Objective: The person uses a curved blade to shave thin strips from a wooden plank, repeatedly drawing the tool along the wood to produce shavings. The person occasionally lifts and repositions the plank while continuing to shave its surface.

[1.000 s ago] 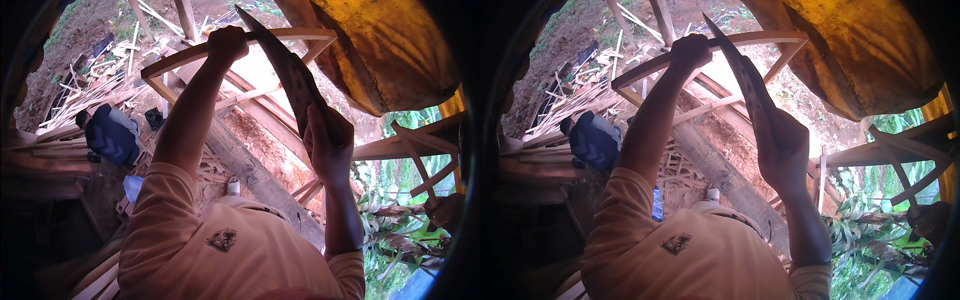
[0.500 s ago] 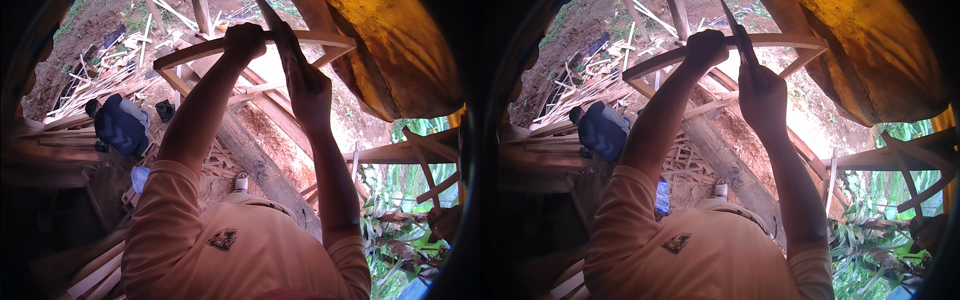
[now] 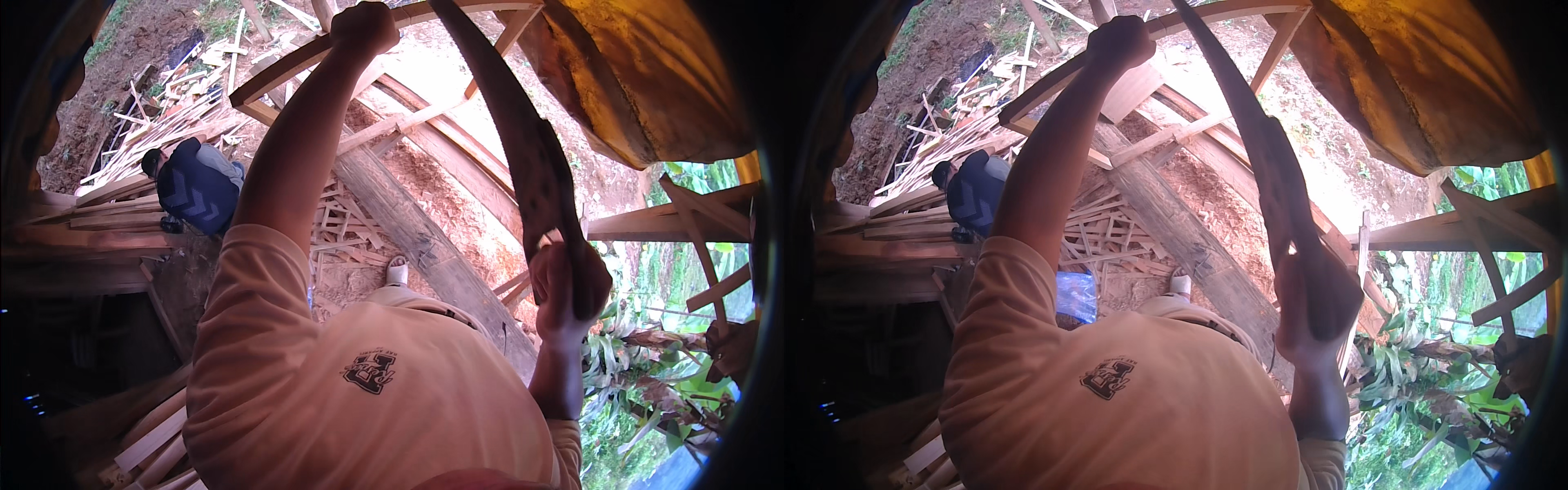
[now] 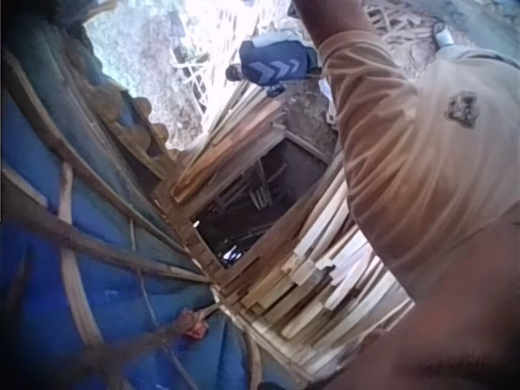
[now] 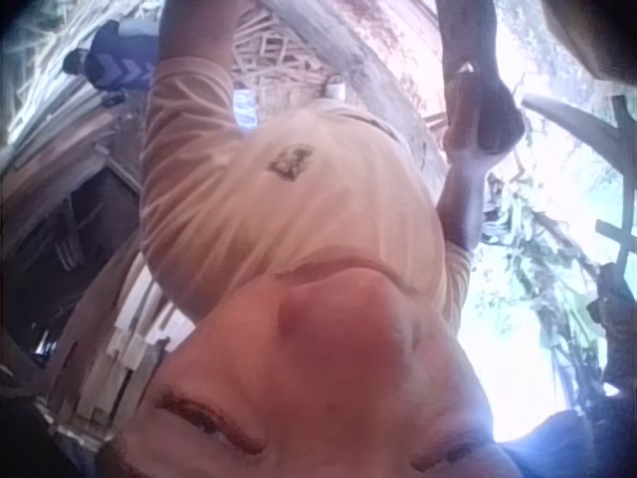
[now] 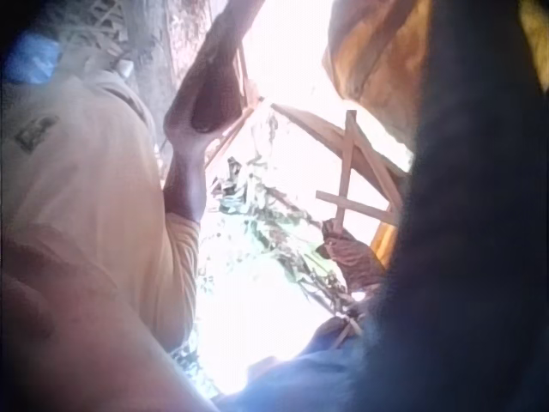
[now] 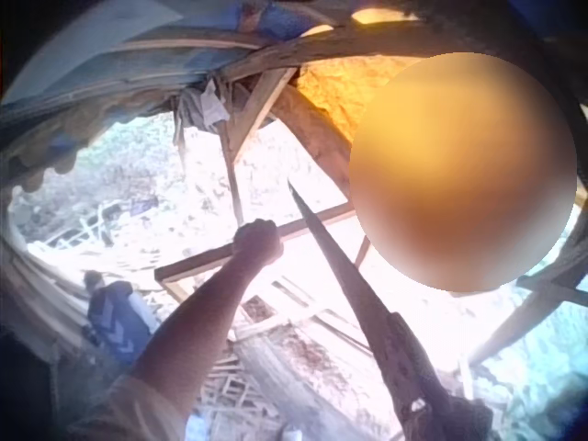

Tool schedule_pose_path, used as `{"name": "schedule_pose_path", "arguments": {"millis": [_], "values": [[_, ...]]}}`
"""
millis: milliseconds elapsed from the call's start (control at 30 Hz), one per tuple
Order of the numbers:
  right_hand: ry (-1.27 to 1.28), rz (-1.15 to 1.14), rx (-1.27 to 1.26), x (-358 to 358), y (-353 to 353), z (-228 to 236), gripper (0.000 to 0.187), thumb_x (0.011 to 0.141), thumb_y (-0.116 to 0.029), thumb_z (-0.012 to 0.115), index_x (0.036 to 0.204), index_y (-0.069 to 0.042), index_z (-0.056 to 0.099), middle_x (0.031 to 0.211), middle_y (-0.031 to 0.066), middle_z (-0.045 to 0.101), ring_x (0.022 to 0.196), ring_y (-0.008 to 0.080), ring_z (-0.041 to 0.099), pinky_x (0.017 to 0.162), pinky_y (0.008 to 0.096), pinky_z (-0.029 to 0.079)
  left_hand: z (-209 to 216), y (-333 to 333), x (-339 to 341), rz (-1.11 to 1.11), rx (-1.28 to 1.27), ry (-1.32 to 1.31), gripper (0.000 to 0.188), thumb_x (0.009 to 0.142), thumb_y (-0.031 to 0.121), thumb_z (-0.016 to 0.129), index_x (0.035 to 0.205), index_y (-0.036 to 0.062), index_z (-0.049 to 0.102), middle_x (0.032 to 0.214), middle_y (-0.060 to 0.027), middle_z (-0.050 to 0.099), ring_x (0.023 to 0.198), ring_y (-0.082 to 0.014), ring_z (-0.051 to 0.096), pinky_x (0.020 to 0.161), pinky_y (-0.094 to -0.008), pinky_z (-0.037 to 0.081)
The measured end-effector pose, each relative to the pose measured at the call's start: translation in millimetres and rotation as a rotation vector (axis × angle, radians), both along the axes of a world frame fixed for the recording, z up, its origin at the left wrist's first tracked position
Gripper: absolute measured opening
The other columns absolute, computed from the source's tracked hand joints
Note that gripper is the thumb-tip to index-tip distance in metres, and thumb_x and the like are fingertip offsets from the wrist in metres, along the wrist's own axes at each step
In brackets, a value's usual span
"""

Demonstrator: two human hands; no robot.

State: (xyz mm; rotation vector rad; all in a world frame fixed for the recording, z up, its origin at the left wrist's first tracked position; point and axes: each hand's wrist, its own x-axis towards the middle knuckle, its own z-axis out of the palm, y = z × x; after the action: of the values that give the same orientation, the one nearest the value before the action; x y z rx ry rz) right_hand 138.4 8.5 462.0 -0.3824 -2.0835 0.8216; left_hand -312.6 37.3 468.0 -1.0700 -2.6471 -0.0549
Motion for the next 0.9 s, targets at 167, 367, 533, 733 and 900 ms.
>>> {"name": "schedule_pose_path", "arguments": {"millis": [167,367,533,733,900], "values": [[0.181,-0.094,-0.276,119.9,-15.3,-24.2,0.036,0.106,-0.016,0.055,0.073,-0.005,0.047,0.057,-0.0022,0.034,0.046,0.0078,0.03,0.044,0.0289,0.024,6.6,4.4,21.3,-0.054,0.009,-0.063,0.044,0.089,0.036,0.065,0.118,0.0046,0.075,0.116,-0.0185,0.077,0.109,-0.0347,0.075,0.095,-0.0509,0.06],[0.297,-0.172,-0.61,188.0,-41.5,-51.6,0.039,0.106,-0.015,0.053,0.07,-0.01,0.04,0.058,-0.0029,0.029,0.046,0.008,0.025,0.044,0.0282,0.022,7.7,-21.2,21.1,-0.388,-0.017,-0.372,0.061,0.082,0.059,0.085,0.09,0.0014,0.067,0.072,-0.0075,0.067,0.063,-0.0189,0.07,0.061,-0.0355,0.055],[0.367,-0.361,-0.818,212.4,-58.4,-79.4,0.037,0.105,-0.011,0.053,0.071,-0.011,0.04,0.058,-0.0024,0.029,0.047,0.0088,0.023,0.045,0.0283,0.023,-4.2,-27.4,45.5,-0.42,-0.005,-0.349,0.064,0.086,0.064,0.078,0.088,0.0006,0.07,0.073,-0.0131,0.072,0.067,-0.0268,0.074,0.067,-0.0415,0.059],[0.427,-0.541,-0.849,236.1,-67.6,-96.4,0.038,0.106,-0.012,0.057,0.071,-0.012,0.042,0.058,-0.0027,0.029,0.047,0.0088,0.023,0.044,0.0287,0.022,-1.6,-58.7,84.4,-0.234,0.092,-0.125,0.063,0.095,0.063,0.067,0.096,0.0002,0.073,0.085,-0.0188,0.074,0.085,-0.0355,0.076,0.079,-0.0469,0.057],[0.454,-0.519,-0.876,249.6,-64.7,-100.8,0.04,0.107,-0.014,0.057,0.07,-0.013,0.041,0.058,-0.0026,0.031,0.047,0.0087,0.024,0.045,0.0286,0.022,12.3,-80.2,101.6,-0.197,0.191,-0.056,0.063,0.097,0.062,0.065,0.105,0.0004,0.073,0.086,-0.0191,0.075,0.086,-0.0359,0.076,0.077,-0.0467,0.057]]}}
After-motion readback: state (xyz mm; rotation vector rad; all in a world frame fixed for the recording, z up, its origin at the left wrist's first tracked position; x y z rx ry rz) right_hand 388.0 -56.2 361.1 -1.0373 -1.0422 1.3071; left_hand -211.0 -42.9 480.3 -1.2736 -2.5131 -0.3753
